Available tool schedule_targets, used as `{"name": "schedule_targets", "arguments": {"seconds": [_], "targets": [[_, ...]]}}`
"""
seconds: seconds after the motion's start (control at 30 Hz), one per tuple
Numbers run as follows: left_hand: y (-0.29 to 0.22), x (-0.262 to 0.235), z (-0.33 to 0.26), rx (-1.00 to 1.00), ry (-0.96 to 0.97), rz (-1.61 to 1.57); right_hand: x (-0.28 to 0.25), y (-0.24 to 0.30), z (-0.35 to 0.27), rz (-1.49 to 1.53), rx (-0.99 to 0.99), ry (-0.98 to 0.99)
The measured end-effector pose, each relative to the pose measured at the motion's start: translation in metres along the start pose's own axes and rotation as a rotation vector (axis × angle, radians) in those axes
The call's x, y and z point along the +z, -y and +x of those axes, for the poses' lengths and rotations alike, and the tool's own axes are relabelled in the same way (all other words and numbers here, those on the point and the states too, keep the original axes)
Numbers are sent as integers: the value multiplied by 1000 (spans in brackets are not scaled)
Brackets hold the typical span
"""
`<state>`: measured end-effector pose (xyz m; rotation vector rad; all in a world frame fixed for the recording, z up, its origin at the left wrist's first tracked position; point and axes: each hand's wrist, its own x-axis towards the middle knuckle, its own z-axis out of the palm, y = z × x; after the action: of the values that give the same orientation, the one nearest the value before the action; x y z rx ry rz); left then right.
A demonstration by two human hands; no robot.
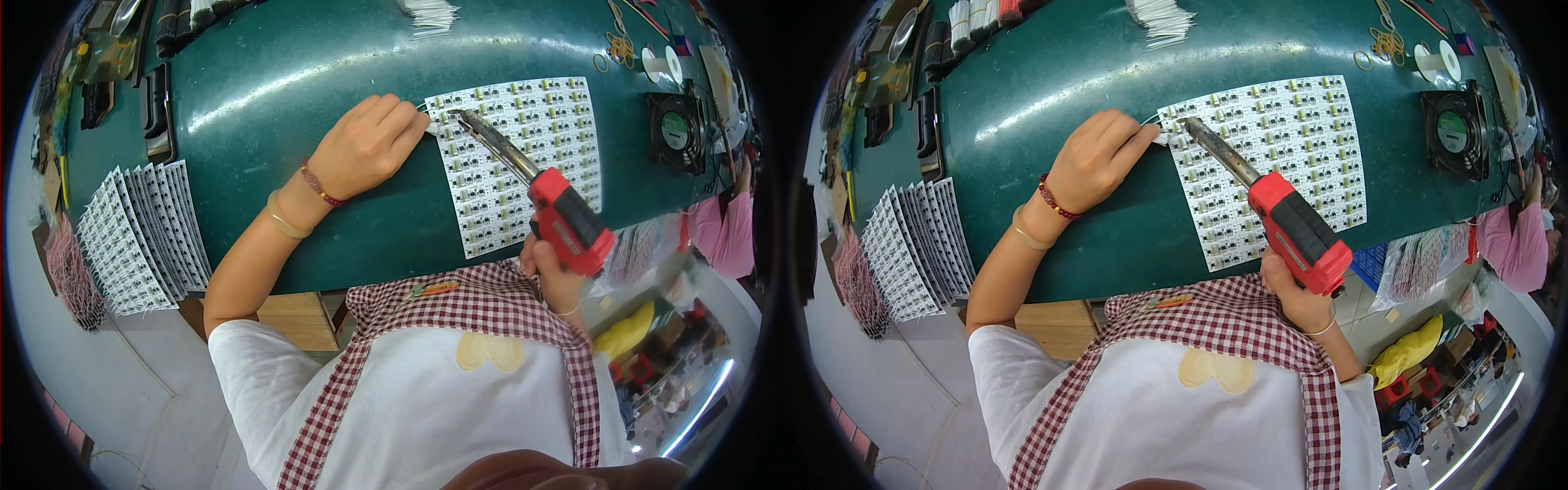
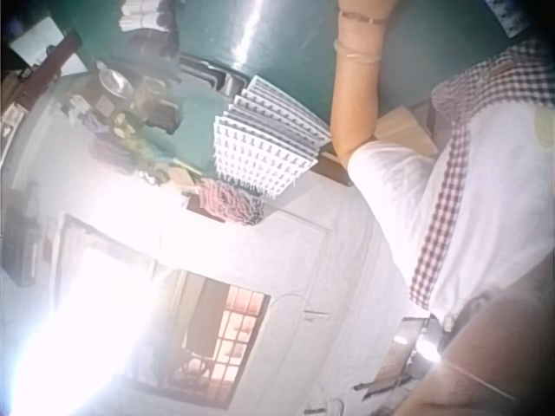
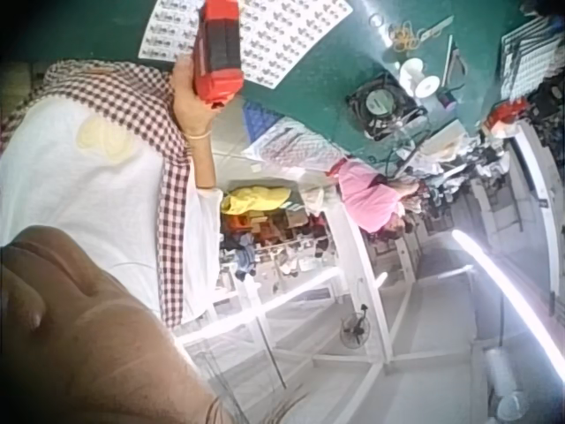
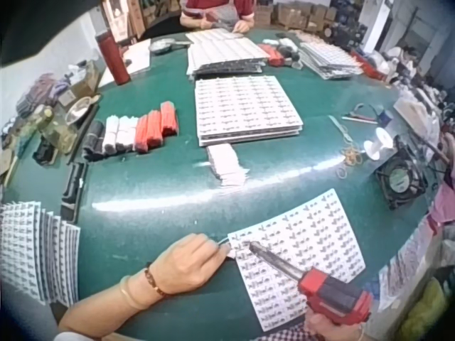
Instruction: The person solders wires onto an array of small LED circuit boards using a handheld soldering iron.
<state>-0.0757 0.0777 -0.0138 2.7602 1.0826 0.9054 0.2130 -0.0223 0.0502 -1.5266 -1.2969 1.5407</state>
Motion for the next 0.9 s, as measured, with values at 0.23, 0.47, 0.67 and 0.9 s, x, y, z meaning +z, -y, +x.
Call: {"name": "schedule_targets", "arguments": {"seconds": [0.23, 0.47, 0.67, 0.9], "targets": [[1, -2, -2, 37, 20, -11, -6, -6, -4, 19, 135, 41], [-2, -2, -1, 44, 28, 18, -7, -26, -5, -125, -16, 17], [-3, -1, 0, 44, 28, 37, -7, -26, -5, -162, -60, 69], [-4, -1, -1, 55, 11, 51, -3, -9, -8, -10, 17, -2]]}}
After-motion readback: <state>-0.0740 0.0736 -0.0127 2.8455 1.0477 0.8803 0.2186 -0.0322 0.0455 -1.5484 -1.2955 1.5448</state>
